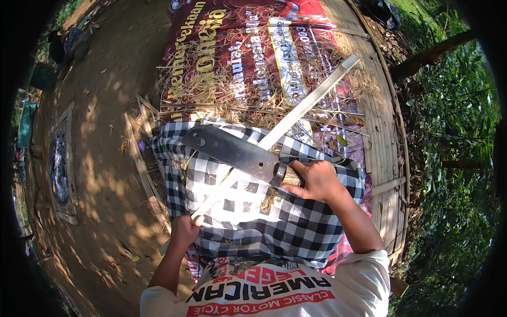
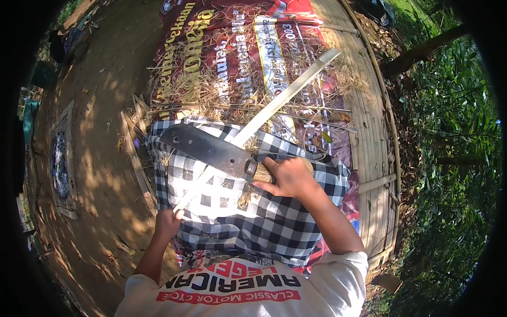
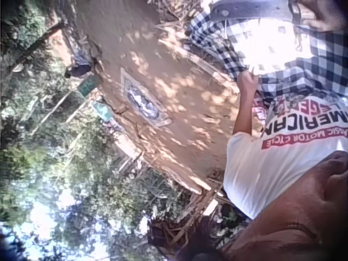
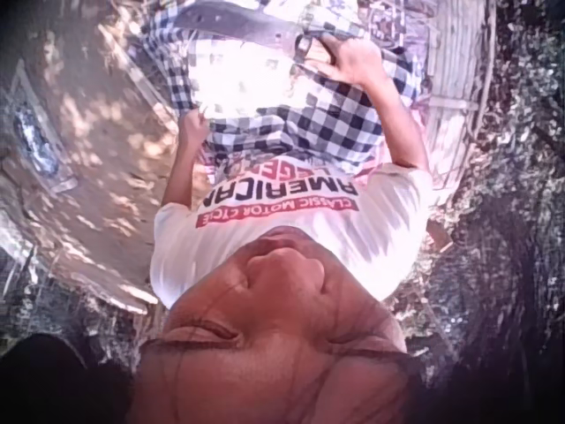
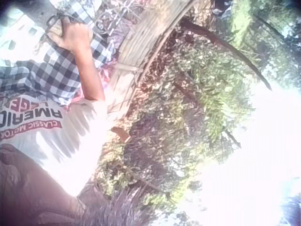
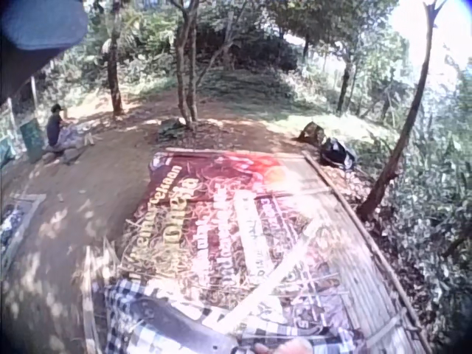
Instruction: The person strips or scrapes a long bamboo stick using a large knife with a wooden handle while the bamboo rests on a bamboo platform covered with a checkered cloth.
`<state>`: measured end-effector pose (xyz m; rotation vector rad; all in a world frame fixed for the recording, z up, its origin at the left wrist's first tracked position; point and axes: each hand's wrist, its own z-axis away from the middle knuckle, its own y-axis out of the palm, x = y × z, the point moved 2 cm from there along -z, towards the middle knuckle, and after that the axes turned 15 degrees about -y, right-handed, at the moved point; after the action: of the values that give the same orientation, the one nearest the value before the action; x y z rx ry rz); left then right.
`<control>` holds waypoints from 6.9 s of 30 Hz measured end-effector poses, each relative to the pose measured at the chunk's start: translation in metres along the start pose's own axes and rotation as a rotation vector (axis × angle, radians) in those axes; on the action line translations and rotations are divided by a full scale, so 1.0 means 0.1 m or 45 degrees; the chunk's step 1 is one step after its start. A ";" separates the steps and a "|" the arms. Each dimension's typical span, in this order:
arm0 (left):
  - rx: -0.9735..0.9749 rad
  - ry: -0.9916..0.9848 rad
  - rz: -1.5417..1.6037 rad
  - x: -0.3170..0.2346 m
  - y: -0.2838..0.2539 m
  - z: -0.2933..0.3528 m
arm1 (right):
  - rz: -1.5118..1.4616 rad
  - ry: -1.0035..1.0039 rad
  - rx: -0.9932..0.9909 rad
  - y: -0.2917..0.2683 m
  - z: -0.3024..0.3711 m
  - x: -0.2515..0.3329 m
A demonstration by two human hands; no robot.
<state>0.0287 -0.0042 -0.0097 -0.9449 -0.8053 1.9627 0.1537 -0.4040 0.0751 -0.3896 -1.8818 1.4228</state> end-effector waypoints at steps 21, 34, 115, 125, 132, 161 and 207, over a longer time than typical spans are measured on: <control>0.043 -0.060 0.047 -0.21 -0.13 0.05 | 0.246 -0.033 0.006 -0.51 0.48 -0.55; -0.142 0.031 0.019 -0.11 0.00 0.00 | 0.178 0.083 0.078 -0.26 0.14 -0.07; -0.239 -0.011 -0.168 0.02 0.05 -0.17 | 0.154 0.277 -0.093 -0.33 0.59 -0.78; -0.192 -0.048 -0.156 0.09 0.08 -0.23 | 0.219 0.484 -0.143 -0.58 1.11 -1.40; -0.148 -0.066 -0.050 0.22 0.14 -0.25 | 0.212 0.254 -0.085 -0.58 0.73 -0.72; -0.221 0.090 -0.139 0.16 0.00 -0.28 | 0.229 0.512 -0.255 -0.65 1.06 -1.08; -0.273 0.194 -0.238 -0.08 -0.07 -0.36 | 0.502 0.907 -0.276 -1.30 1.76 -0.98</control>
<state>0.0642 -0.0005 -0.0204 -1.0883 -0.9919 1.6471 0.1207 -0.6327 0.1376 -1.2485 -1.4014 1.0952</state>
